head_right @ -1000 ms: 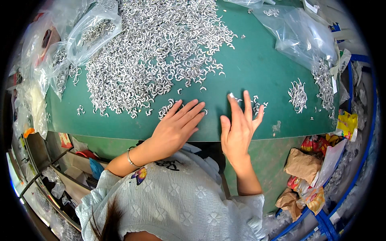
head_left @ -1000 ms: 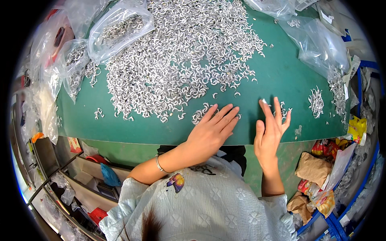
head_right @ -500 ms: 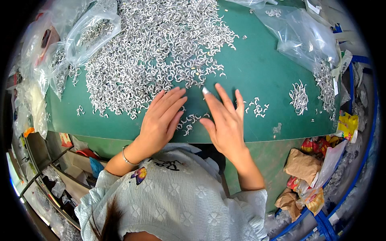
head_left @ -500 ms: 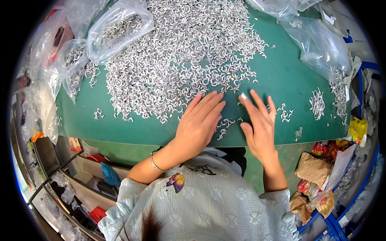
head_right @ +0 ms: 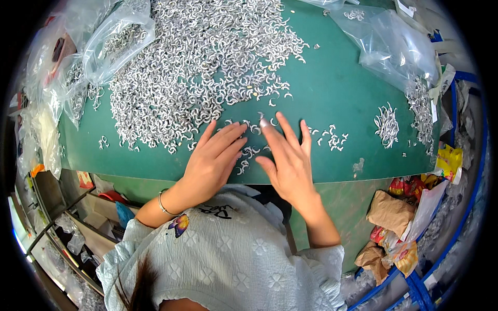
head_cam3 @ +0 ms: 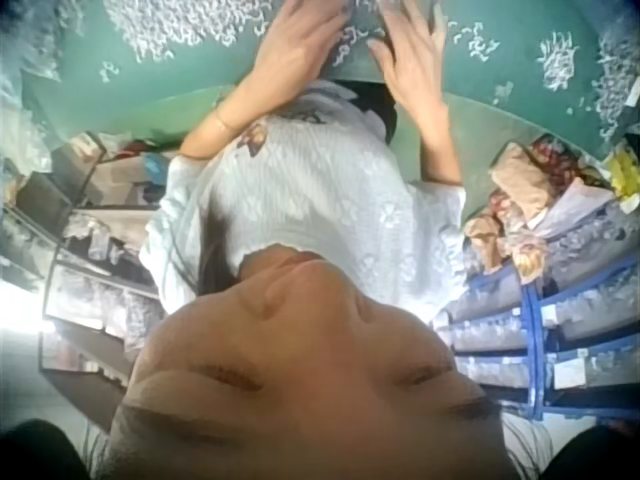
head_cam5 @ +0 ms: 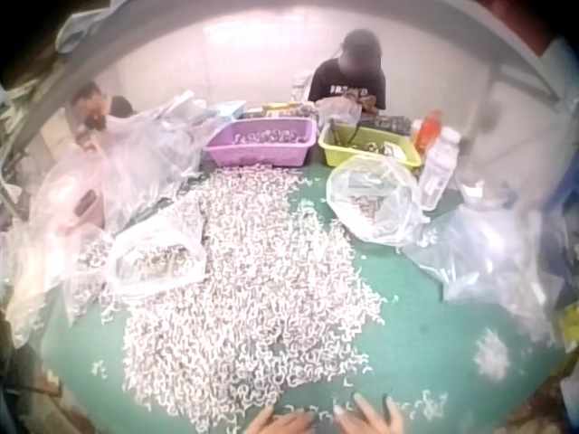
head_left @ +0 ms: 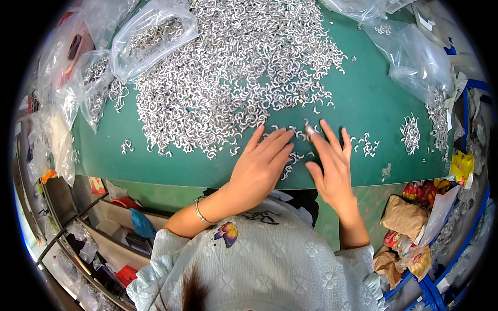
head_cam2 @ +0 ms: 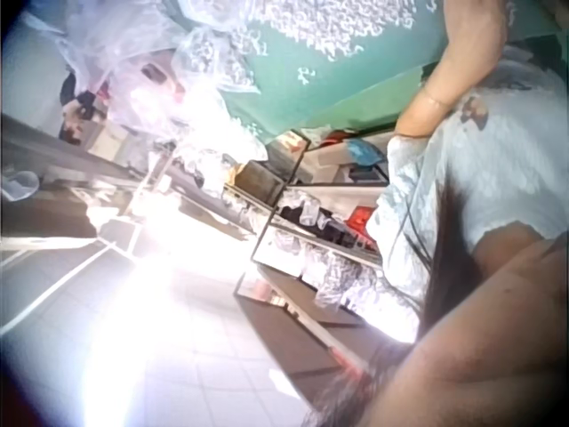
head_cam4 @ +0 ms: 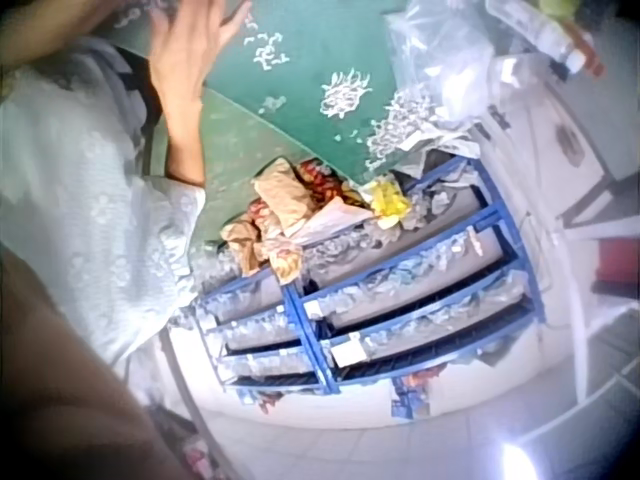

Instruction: The person sorts small crescent-shaped metal parts by hand on a green workbench, separating them from a large pile and grouping them on the surface.

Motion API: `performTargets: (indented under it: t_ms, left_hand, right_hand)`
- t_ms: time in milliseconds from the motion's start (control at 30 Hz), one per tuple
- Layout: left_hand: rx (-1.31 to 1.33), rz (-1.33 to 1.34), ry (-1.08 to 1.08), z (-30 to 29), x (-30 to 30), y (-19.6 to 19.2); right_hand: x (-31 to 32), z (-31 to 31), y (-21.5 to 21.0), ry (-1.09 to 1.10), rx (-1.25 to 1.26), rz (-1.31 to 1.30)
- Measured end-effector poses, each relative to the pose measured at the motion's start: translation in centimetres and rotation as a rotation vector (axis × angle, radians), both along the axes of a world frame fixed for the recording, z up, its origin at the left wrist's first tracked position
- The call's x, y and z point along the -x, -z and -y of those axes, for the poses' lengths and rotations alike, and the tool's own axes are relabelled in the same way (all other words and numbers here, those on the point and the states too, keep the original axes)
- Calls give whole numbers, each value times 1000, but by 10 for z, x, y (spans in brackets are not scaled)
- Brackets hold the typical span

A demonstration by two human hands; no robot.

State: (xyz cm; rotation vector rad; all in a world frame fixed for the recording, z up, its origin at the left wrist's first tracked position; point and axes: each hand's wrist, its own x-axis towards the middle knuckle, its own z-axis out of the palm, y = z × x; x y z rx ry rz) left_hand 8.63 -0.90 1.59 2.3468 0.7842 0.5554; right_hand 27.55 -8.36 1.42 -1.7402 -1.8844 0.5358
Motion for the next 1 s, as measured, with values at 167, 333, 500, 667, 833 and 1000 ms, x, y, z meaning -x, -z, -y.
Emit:
performTargets:
  t_ms: [167,333,500,667,833,1000]
  left_hand:
    - [-10,35,68,-1,7,1]
    - [65,67,85,3,10,4]
    - [41,65,57,2,15,4]
    - [79,81,-5,4,12,3]
    - [60,99,-20,5,12,4]
    - [47,69,-92,1,20,4]
  right_hand:
    - [-5,4,-5,35,-66,-11]
    - [6,8,-6,-41,77,-27]
    - [1,15,-8,-43,79,-76]
    - [5,20,-15,-98,100,-208]
    - [9,0,-9,-88,75,-112]
    - [4,14,-10,-149,73,-158]
